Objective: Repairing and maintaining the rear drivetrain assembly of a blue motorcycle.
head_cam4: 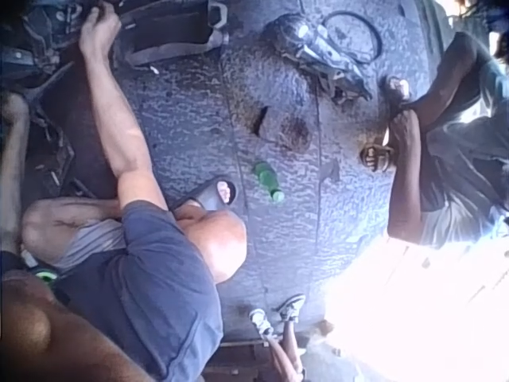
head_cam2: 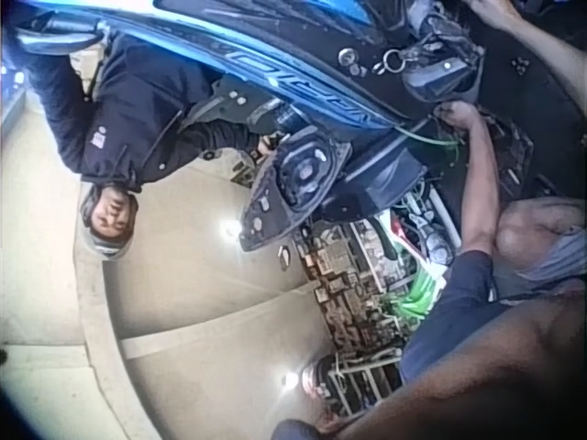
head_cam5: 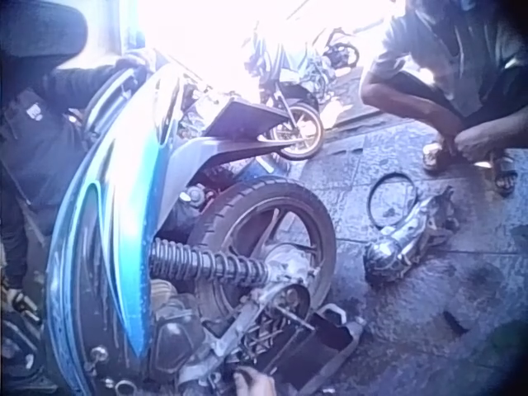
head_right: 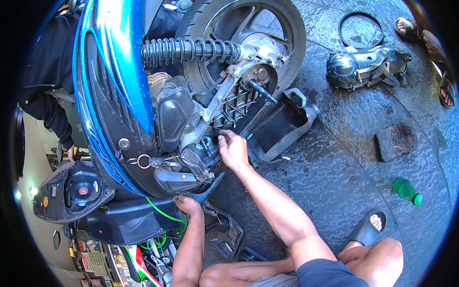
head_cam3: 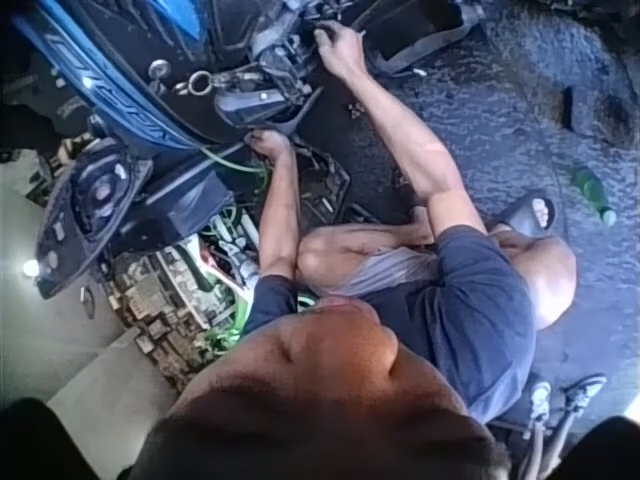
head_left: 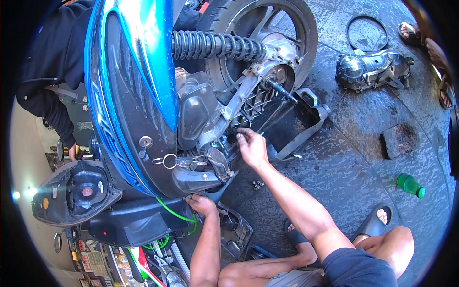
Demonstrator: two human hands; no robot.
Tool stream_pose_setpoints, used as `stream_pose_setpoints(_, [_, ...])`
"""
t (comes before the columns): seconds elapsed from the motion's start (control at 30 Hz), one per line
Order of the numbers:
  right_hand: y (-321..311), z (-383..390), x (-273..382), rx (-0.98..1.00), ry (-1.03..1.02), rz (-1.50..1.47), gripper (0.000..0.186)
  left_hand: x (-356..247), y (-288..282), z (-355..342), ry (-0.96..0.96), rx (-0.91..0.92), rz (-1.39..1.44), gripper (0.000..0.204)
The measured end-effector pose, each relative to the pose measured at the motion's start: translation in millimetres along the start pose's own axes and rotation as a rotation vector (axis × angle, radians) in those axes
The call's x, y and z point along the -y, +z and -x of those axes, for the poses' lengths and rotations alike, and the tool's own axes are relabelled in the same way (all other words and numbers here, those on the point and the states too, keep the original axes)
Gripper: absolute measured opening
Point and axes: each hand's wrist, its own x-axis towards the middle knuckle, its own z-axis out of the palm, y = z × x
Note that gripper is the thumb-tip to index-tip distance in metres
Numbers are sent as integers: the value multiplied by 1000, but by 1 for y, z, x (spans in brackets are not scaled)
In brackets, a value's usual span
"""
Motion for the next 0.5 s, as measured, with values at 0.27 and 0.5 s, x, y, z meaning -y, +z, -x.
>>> stream_pose_setpoints(0.27, [0,-3,3,4,-1,57,27,-4,1,1,-78,46,18,45])
stream_pose_setpoints(0.5, [-1,16,-2,33,-51,183,26,1,3,3,-44,31,44,49])
